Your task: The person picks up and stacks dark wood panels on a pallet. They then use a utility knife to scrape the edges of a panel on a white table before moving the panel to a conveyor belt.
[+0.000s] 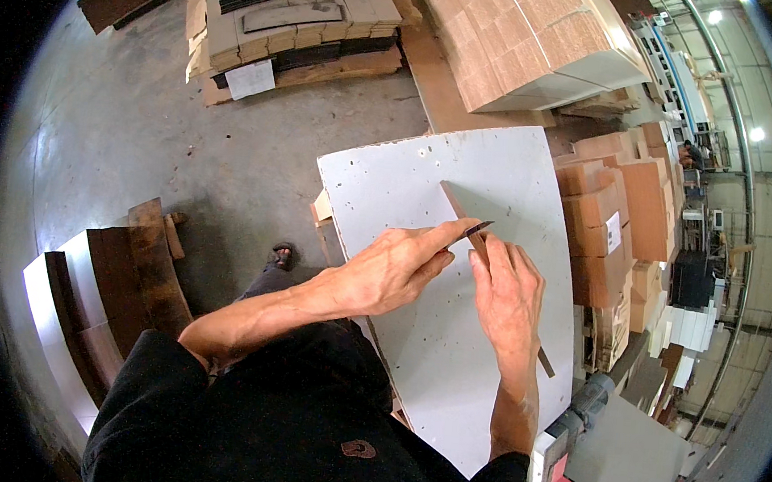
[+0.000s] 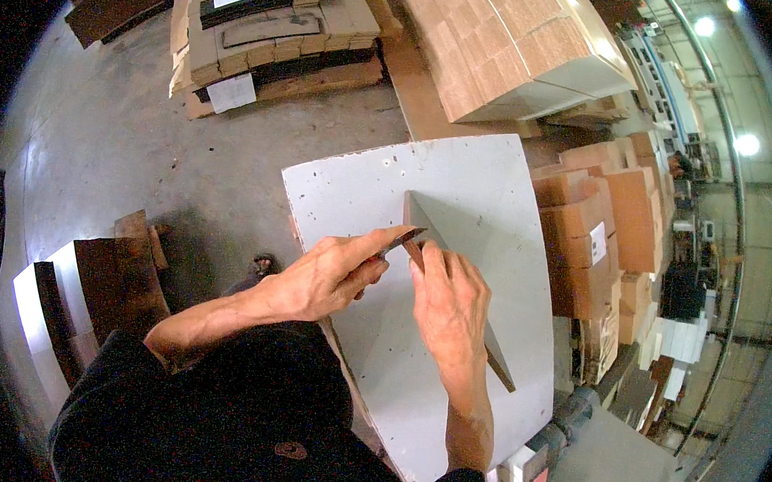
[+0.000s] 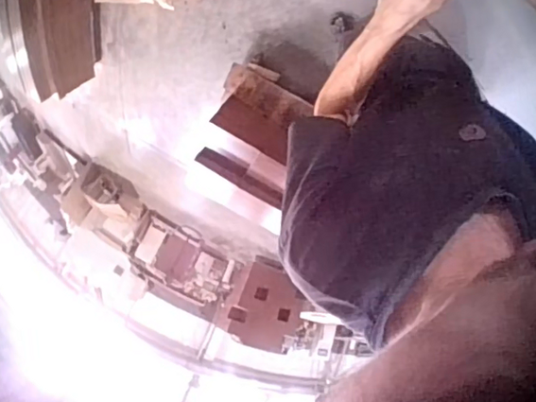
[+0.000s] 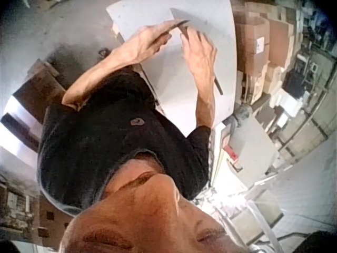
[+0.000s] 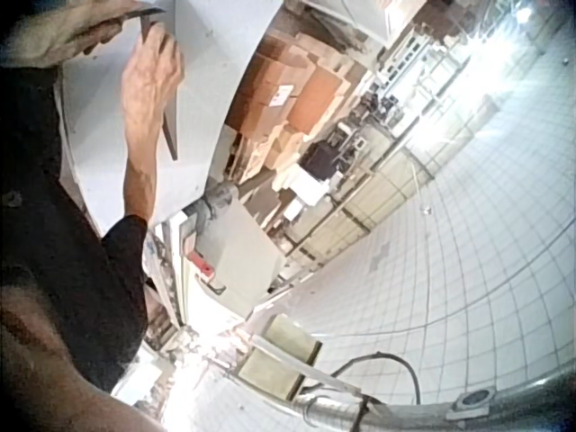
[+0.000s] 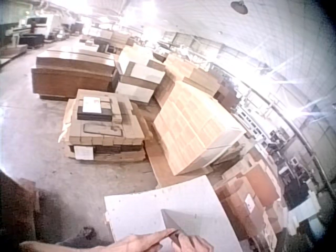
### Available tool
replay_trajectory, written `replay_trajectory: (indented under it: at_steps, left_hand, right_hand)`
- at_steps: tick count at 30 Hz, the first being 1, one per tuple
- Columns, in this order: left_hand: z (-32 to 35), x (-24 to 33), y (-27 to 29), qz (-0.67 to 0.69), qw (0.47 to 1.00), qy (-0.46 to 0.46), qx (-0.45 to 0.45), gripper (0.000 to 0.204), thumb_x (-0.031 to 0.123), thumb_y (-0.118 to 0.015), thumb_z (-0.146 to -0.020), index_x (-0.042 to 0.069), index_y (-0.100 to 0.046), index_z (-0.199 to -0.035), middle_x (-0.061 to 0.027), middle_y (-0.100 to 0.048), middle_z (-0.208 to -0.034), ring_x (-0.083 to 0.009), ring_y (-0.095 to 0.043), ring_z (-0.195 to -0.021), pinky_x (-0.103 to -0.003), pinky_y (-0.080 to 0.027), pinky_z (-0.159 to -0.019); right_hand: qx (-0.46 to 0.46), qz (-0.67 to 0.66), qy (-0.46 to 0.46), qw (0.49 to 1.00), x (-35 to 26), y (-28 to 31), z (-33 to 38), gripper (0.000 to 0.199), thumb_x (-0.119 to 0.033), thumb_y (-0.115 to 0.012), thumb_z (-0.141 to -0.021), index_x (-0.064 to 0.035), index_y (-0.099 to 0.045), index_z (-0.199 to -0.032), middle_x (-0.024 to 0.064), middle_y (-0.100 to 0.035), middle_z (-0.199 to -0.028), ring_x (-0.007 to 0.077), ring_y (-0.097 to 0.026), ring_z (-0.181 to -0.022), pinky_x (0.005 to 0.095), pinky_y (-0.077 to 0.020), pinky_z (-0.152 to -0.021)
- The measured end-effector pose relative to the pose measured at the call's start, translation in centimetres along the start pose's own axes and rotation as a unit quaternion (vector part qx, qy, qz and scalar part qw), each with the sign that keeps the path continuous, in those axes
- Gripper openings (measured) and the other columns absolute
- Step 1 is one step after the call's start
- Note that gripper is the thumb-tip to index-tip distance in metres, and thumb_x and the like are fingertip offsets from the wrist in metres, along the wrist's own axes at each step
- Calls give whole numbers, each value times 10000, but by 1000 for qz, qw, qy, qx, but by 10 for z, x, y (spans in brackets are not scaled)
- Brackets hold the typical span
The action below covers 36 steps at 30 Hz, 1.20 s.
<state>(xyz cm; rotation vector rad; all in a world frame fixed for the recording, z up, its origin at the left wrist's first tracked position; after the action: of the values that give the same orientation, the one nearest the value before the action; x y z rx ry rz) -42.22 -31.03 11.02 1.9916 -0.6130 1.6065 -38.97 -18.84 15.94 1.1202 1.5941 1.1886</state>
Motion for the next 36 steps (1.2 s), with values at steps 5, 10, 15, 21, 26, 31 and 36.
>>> replay_trajectory:
  at_steps: [5, 10, 15, 21, 26, 31, 36]
  left_hand:
    - [6, -5, -8, -190, 978, -47, 69, 503, -19, -556, -909, -25, -401, -1387, -249, -657, -860, -443, -650, -727, -475, -520, -619]
    - [3, -5, -9, -207, 978, -13, 20, 502, -24, -539, -900, -31, -379, -1375, -272, -645, -867, -449, -647, -728, -489, -532, -617]
    - [1, -3, -6, -233, 972, -15, 1, 472, -52, -549, -835, -82, -400, -1282, -290, -630, -815, -460, -639, -695, -490, -522, -586]
    - [0, -5, -8, -229, 973, -17, 26, 463, -84, -564, -761, -134, -425, -1200, -297, -614, -739, -462, -638, -645, -488, -521, -560]
    - [-2, 1, -8, -294, 951, -76, 59, 426, -64, -542, -826, -127, -438, -1235, -274, -610, -653, -447, -645, -631, -490, -507, -540]
    - [-15, -7, -1, -201, 978, 36, -33, 454, -103, -551, -732, -182, -420, -1159, -304, -613, -703, -465, -648, -659, -502, -524, -561]
    - [-12, -7, -7, -328, 942, -66, 23, 403, -40, -566, -829, -141, -445, -1199, -264, -617, -660, -455, -640, -619, -490, -516, -533]
  right_hand:
    - [21, 4, 25, 999, -5, -2, -3, 239, -42, -707, -854, 1, -587, -1056, 132, -623, -785, 275, -624, -699, 402, -517, -618]
    - [45, 15, 47, 998, -8, -6, -1, 232, -16, -700, -840, 23, -581, -1035, 127, -621, -745, 266, -612, -672, 392, -511, -598]
    - [44, 17, 63, 997, -16, -9, -2, 215, -7, -696, -841, 32, -581, -1019, 143, -617, -727, 265, -612, -664, 388, -512, -595]
    - [43, 11, 57, 997, -15, -11, -3, 205, -6, -691, -848, 37, -589, -1019, 152, -613, -712, 284, -617, -668, 397, -518, -609]
    - [43, 10, 64, 997, -14, -13, -6, 178, -11, -676, -866, 42, -595, -1015, 155, -605, -690, 294, -620, -665, 401, -519, -601]
    - [41, -11, 37, 998, -12, -14, -7, 211, 37, -691, -810, 44, -605, -1002, 180, -642, -727, 351, -608, -667, 443, -495, -602]
    - [45, 5, 77, 996, -10, -18, -11, 110, 11, -661, -856, 44, -587, -931, 174, -602, -676, 320, -609, -643, 406, -516, -575]
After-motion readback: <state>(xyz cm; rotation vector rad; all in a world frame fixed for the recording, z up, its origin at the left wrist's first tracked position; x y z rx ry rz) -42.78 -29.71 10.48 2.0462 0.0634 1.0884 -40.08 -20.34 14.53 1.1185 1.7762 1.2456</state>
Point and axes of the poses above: each hand's wrist, its own z-axis away from the middle knuckle, its own y-axis out of the back of the hand, x = y × z, the point moved 8 cm from there along -z, towards the middle knuckle
